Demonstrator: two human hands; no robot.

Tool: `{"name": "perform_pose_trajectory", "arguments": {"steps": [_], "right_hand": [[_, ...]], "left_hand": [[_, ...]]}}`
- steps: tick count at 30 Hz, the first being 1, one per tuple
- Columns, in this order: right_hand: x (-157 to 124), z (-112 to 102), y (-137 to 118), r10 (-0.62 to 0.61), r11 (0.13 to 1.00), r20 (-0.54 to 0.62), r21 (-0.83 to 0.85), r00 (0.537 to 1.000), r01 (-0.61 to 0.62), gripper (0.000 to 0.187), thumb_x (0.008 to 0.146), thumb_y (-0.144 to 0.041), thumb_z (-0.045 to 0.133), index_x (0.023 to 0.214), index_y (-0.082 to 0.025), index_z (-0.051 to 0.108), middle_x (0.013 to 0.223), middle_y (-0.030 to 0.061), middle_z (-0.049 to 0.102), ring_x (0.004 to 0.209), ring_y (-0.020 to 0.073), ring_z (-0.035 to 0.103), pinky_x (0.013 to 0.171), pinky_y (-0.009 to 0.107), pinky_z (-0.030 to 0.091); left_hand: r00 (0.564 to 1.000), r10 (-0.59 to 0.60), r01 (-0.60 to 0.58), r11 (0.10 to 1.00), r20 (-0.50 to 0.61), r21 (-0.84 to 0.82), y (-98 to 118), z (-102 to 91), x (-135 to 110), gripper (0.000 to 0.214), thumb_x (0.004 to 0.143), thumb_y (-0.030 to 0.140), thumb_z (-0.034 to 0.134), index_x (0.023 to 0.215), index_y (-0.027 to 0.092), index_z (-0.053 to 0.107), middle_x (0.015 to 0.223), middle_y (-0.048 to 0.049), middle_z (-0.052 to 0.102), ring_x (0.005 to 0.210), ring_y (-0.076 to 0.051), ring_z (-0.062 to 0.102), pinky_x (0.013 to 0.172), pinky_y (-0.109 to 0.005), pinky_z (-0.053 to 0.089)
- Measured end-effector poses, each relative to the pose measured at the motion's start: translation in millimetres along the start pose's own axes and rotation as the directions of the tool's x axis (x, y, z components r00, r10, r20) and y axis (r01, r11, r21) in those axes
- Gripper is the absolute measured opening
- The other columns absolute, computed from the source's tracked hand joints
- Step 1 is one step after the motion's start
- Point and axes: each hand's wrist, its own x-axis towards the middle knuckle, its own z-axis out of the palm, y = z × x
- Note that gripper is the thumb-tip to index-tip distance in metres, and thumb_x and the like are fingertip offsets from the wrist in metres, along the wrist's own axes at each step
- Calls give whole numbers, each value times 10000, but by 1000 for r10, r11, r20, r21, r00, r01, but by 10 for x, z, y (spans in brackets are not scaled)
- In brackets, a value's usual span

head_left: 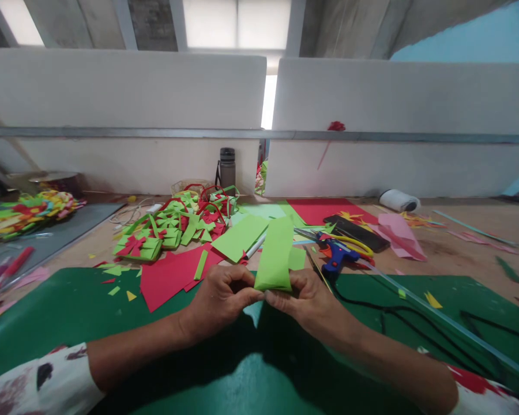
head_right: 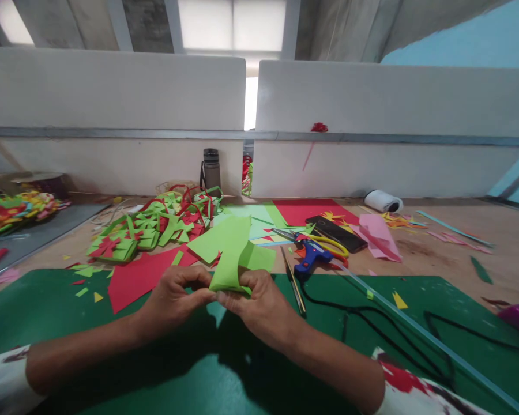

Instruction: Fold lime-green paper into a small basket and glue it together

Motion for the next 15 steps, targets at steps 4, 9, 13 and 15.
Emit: {"name": "perform_pose_trajectory", "arguments": {"steps": [4, 9, 13, 15], "right_hand": [[-16, 3, 23, -17, 1000, -21, 8, 1000, 18, 186, 805, -320, 598, 832, -173, 708, 761, 4, 627, 762, 156, 531, 748, 283, 415], [-12, -29, -34, -115, 993, 79, -6, 990, 116, 211, 860, -285, 522, 915, -217, 715, 857, 21, 668, 833, 172, 562, 835, 320, 414], [-15, -14, -72, -97, 991, 78, -86, 992, 103, 189, 843, -253, 546, 894, -230, 726, 825, 8, 670, 808, 157, 564, 815, 291, 420], [-19, 10, -57, -78, 993, 67, -87, 995, 83, 173, 827, -241, 566, 877, -222, 730, 817, 3, 671, 795, 150, 568, 798, 273, 425]], "left_hand": [[989, -77, 100, 978, 129, -183, -23, -21, 27, 172, 683, 270, 673, 669, 123, 585, 596, 8, 552, 550, -103, 490, 532, -212, 388], [952, -193, 260, 921, 237, -292, -28, -49, 65, 482, 857, 545, 386, 681, 125, 542, 576, -15, 547, 497, -95, 486, 500, -211, 379], [936, -222, 283, 935, 274, -211, -17, -22, 34, 445, 852, 513, 436, 628, 135, 507, 526, 18, 472, 454, -74, 399, 444, -191, 302], [938, -214, 268, 947, 273, -179, -20, -10, 10, 421, 858, 481, 446, 612, 141, 490, 524, 27, 453, 461, -73, 383, 445, -191, 291]]}}
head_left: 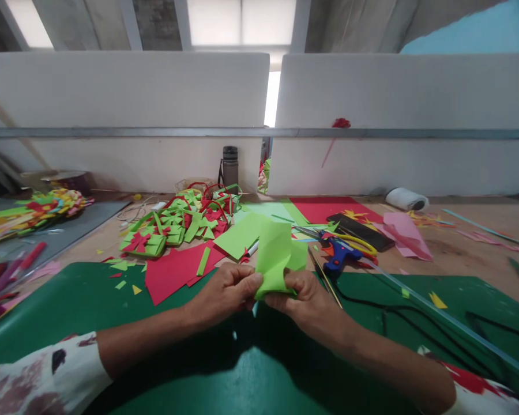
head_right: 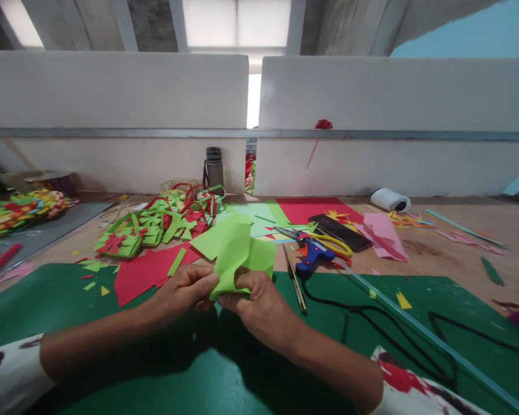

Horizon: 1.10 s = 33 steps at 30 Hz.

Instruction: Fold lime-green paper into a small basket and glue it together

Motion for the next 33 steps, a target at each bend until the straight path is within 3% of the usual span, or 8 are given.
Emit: {"name": "perform_pose_trajectory", "arguments": {"steps": [7, 14, 19, 23, 25, 27, 31, 33], "right_hand": [[1, 74, 35, 20, 999, -15, 26, 1000, -20, 163, 797, -210, 591, 905, -190, 711, 760, -5, 661, 760, 147, 575, 751, 269, 431], [21, 19, -27, -11, 982, -160, -190, 987, -20, 118, 797, -167, 560, 791, -194, 675, 810, 1, 636, 808, 166, 565, 773, 291, 417], [37, -48, 19, -106, 886, -180, -463, 978, 11, 159, 833, -143, 467, 780, -198, 606, 853, 22, 620, 832, 182, 530, 846, 351, 353], [57, -62, 52, -7, 762, -178, -638, 984, -110, 143, 795, -130, 477, 672, -183, 525, 677, 3, 570, 684, 165, 492, 868, 420, 303], [72, -68, 51, 12, 783, -209, -606, 978, -139, 114, 782, -166, 513, 670, -183, 529, 649, -8, 560, 662, 159, 486, 811, 375, 334], [84, -75, 37, 2, 843, -234, -522, 972, -127, 105, 776, -195, 533, 674, -182, 554, 665, -10, 565, 668, 154, 491, 716, 312, 359], [73, -64, -4, 12, 926, -287, -358, 958, -119, 173, 794, -227, 529, 632, -174, 555, 625, -24, 509, 615, 129, 453, 583, 260, 347], [53, -45, -27, 11, 949, -284, -299, 959, -99, 169, 800, -226, 533, 648, -168, 577, 641, -18, 523, 638, 135, 470, 600, 262, 365]], "left_hand": [[986, 127, -107, 980, -112, 168, 0, 31, -32, 407, 889, 380, 411, 548, 158, 437, 517, 33, 408, 493, -83, 365, 476, -201, 297], [963, 176, -130, 967, -206, 221, -38, 28, -27, 412, 911, 374, 353, 564, 167, 435, 530, 25, 424, 487, -88, 385, 477, -210, 320], [833, 514, -354, 779, -205, 517, -27, -1, -68, 264, 788, 307, 601, 609, 168, 466, 526, 45, 413, 487, -84, 362, 484, -212, 313], [774, 615, -404, 663, -150, 630, 16, 14, -95, 197, 810, 231, 588, 989, 163, 545, 620, 31, 499, 505, -88, 404, 526, -216, 358], [799, 578, -363, 684, -166, 633, 34, 27, -91, 299, 799, 240, 600, 1078, 167, 522, 656, 25, 525, 515, -91, 419, 528, -217, 366], [855, 470, -268, 763, -220, 588, 41, 38, -69, 250, 752, 268, 649, 957, 152, 563, 628, 28, 517, 513, -94, 419, 501, -214, 355], [949, 164, -80, 952, -269, 297, 23, 66, 1, 110, 711, 228, 657, 717, 131, 604, 618, 10, 559, 550, -103, 480, 510, -210, 382], [958, 135, -91, 980, -255, 177, 13, 82, 24, 83, 735, 203, 617, 750, 129, 652, 681, -14, 612, 615, -120, 530, 568, -223, 415]]}}
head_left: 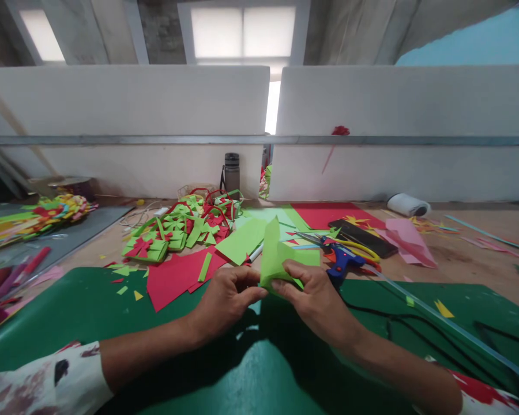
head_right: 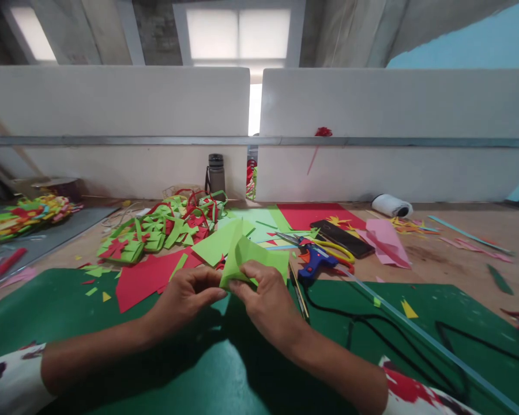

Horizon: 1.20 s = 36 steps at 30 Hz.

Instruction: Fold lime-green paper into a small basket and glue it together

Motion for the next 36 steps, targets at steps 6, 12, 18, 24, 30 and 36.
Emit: {"name": "perform_pose_trajectory", "arguments": {"steps": [6, 12, 18, 24, 30, 36], "right_hand": [[-27, 6, -43, -66, 978, 97, 205, 993, 45, 113, 789, -177, 549, 751, -167, 654, 778, 8, 617, 788, 163, 542, 751, 279, 413], [12, 9, -40, 47, 963, 82, 261, 996, -67, 61, 715, -168, 596, 661, -151, 620, 655, -13, 578, 638, 133, 500, 608, 252, 402], [-5, 16, -67, -24, 981, 78, 194, 997, 8, 111, 780, -169, 540, 708, -167, 624, 706, -7, 595, 728, 149, 534, 675, 249, 415], [-11, 21, -35, 11, 999, 11, 53, 1000, -12, 99, 798, -207, 526, 820, -163, 612, 768, 23, 635, 743, 174, 540, 688, 289, 419], [-6, 23, -32, 14, 1000, -6, 23, 1000, -14, 89, 767, -198, 551, 703, -161, 601, 705, 3, 609, 708, 161, 521, 660, 278, 401], [-21, 25, -31, 23, 988, 10, 150, 1000, -24, 65, 744, -210, 594, 709, -161, 620, 710, -4, 599, 725, 165, 537, 666, 275, 410]], "left_hand": [[995, 43, -47, 998, -85, -43, 28, 13, -18, 143, 750, 236, 613, 752, 113, 684, 681, -42, 642, 619, -135, 534, 590, -243, 420], [992, 77, -82, 995, -99, -52, 20, 32, -41, 113, 745, 206, 619, 706, 124, 685, 663, -31, 632, 625, -134, 535, 589, -231, 411], [992, 45, -46, 999, -120, -3, 41, 42, -53, 131, 758, 190, 599, 816, 146, 709, 721, -31, 668, 622, -130, 531, 579, -226, 400], [986, 108, -110, 994, -126, -6, 82, 53, -75, 124, 764, 164, 593, 800, 152, 711, 709, -26, 662, 633, -129, 541, 587, -221, 402], [985, 128, -128, 992, -117, 10, 65, 60, -103, 138, 789, 211, 579, 713, 129, 662, 672, -24, 603, 643, -132, 522, 599, -228, 397], [988, 124, -119, 991, -96, 58, 88, 33, -92, 181, 787, 199, 554, 623, 132, 595, 585, 9, 512, 555, -98, 436, 532, -212, 337]]}}
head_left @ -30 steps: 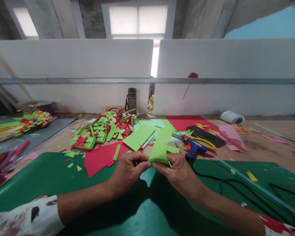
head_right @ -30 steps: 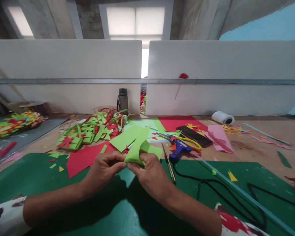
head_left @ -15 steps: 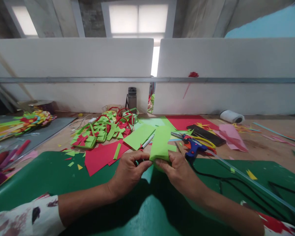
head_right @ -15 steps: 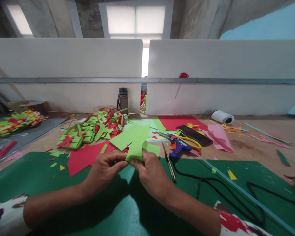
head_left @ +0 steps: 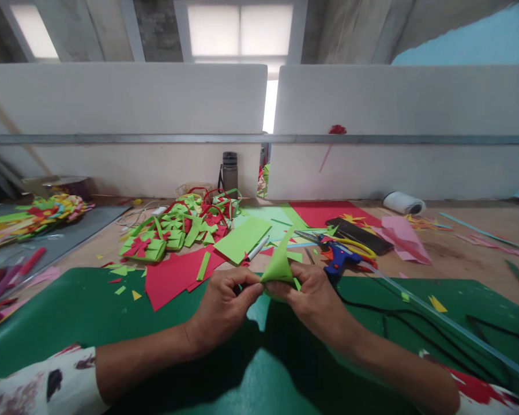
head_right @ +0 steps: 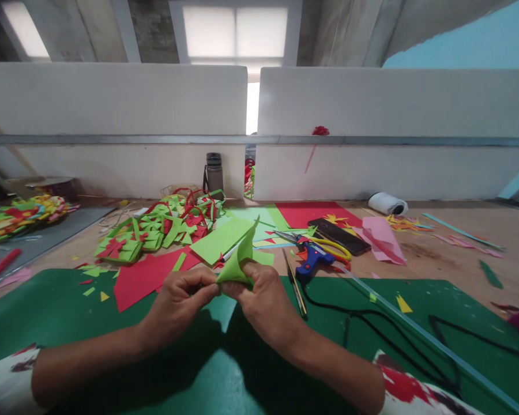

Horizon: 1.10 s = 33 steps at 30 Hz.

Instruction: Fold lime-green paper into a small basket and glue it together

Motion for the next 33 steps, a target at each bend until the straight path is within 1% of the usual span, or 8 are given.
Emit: {"name": "perform_pose_trajectory", "arguments": {"steps": [5, 11, 16, 21, 24, 28, 31, 33], "right_hand": [[-12, 9, -7, -49, 997, -43, 50, 998, 52, 70, 731, -224, 621, 700, -167, 649, 734, 5, 607, 754, 172, 541, 678, 281, 416], [-6, -70, -24, -124, 992, -107, 13, 987, 126, 99, 757, -190, 590, 684, -177, 657, 737, 5, 630, 723, 157, 552, 683, 279, 421], [-7, -109, -3, -167, 986, -84, 2, 982, 167, 164, 803, -207, 537, 679, -179, 641, 755, 13, 625, 744, 160, 560, 712, 284, 418], [-6, -107, 39, -130, 987, -78, -101, 988, 122, 260, 855, -277, 476, 640, -170, 576, 678, -2, 565, 647, 131, 504, 617, 260, 386], [26, -104, 43, -135, 985, -80, -116, 988, 126, 265, 853, -294, 473, 632, -171, 550, 633, -13, 527, 624, 126, 483, 599, 253, 381], [64, -69, 11, -75, 996, -37, -60, 996, 73, 111, 757, -276, 610, 747, -167, 628, 723, 2, 607, 711, 151, 529, 666, 263, 412], [53, -15, -1, -3, 1000, 37, 19, 999, 2, 117, 744, -282, 629, 731, -166, 644, 681, -20, 577, 647, 124, 491, 604, 239, 397], [36, 13, 6, 15, 998, 54, 55, 998, -18, 144, 744, -290, 630, 682, -160, 629, 625, -35, 527, 598, 103, 446, 554, 224, 367]], "left_hand": [[999, -3, 4, 1000, 34, -22, 0, -21, 12, 181, 778, 217, 548, 622, 134, 585, 575, 12, 492, 547, -98, 421, 521, -212, 332], [996, -53, 61, 992, 74, -107, -35, -46, 30, 193, 781, 257, 542, 639, 130, 566, 617, -4, 502, 567, -107, 421, 527, -224, 340], [992, -76, 90, 985, 98, -145, -47, -64, 37, 181, 766, 257, 547, 646, 125, 572, 620, -4, 495, 558, -105, 410, 519, -228, 333], [990, -74, 96, 978, 122, -184, -44, -79, 34, 188, 755, 256, 559, 615, 132, 548, 605, 10, 466, 558, -99, 400, 525, -222, 333], [988, -107, 128, 970, 108, -205, -26, -72, 39, 191, 751, 272, 566, 621, 133, 555, 596, 17, 462, 546, -94, 396, 517, -216, 334], [990, -109, 125, 970, 84, -209, -13, -50, 52, 195, 750, 275, 570, 618, 132, 572, 571, 22, 459, 536, -92, 391, 506, -206, 327], [994, -83, 94, 978, 68, -185, -28, -39, 52, 199, 758, 266, 576, 609, 134, 569, 571, 24, 454, 543, -91, 381, 506, -204, 319], [995, -78, 87, 984, 66, -153, -44, -41, 48, 204, 765, 270, 577, 613, 134, 568, 580, 20, 457, 556, -96, 386, 517, -208, 326]]}}
